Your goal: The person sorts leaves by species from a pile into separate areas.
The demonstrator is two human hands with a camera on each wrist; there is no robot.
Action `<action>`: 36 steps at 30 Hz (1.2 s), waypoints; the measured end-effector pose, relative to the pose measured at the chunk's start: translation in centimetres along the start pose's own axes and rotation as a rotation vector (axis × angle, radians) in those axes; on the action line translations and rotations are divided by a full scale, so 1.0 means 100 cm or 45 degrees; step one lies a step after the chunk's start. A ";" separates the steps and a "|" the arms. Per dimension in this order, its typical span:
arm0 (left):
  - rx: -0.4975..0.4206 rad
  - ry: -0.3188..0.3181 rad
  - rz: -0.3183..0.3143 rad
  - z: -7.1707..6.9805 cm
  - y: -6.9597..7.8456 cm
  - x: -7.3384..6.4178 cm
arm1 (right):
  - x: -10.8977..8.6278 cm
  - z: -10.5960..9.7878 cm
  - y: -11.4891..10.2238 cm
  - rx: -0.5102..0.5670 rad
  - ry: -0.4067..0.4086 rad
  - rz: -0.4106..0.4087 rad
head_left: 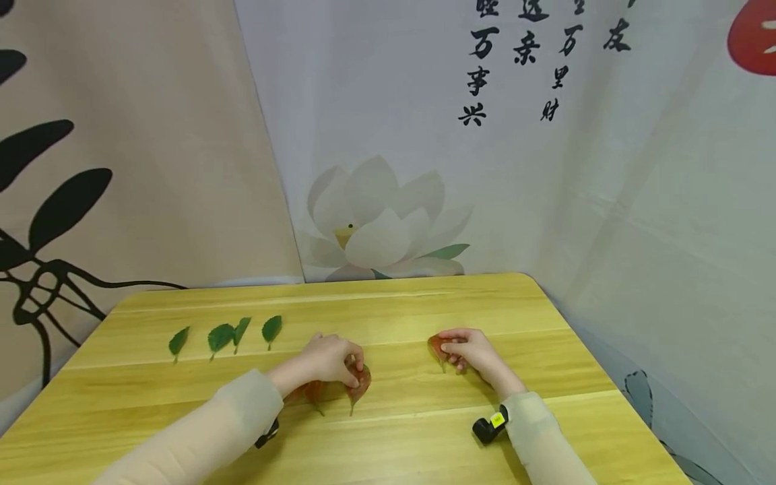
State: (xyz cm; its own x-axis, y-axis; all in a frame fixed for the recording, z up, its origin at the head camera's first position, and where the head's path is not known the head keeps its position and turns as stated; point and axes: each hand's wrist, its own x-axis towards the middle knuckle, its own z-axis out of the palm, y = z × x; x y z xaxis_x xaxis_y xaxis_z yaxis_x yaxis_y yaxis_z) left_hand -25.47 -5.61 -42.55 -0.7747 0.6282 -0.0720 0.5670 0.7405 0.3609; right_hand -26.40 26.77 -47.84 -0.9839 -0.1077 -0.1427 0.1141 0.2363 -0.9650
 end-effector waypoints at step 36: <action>-0.114 -0.002 -0.075 0.003 -0.007 -0.007 | -0.038 0.069 -0.025 0.177 -0.293 0.009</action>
State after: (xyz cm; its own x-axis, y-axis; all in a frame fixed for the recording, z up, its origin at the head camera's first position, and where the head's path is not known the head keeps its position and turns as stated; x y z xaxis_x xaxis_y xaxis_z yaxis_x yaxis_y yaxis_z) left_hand -25.19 -6.50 -43.05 -0.8056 0.5845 -0.0970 0.4930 0.7521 0.4375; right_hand -22.02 19.94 -46.40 -0.9275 -0.3273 -0.1804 0.1540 0.1049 -0.9825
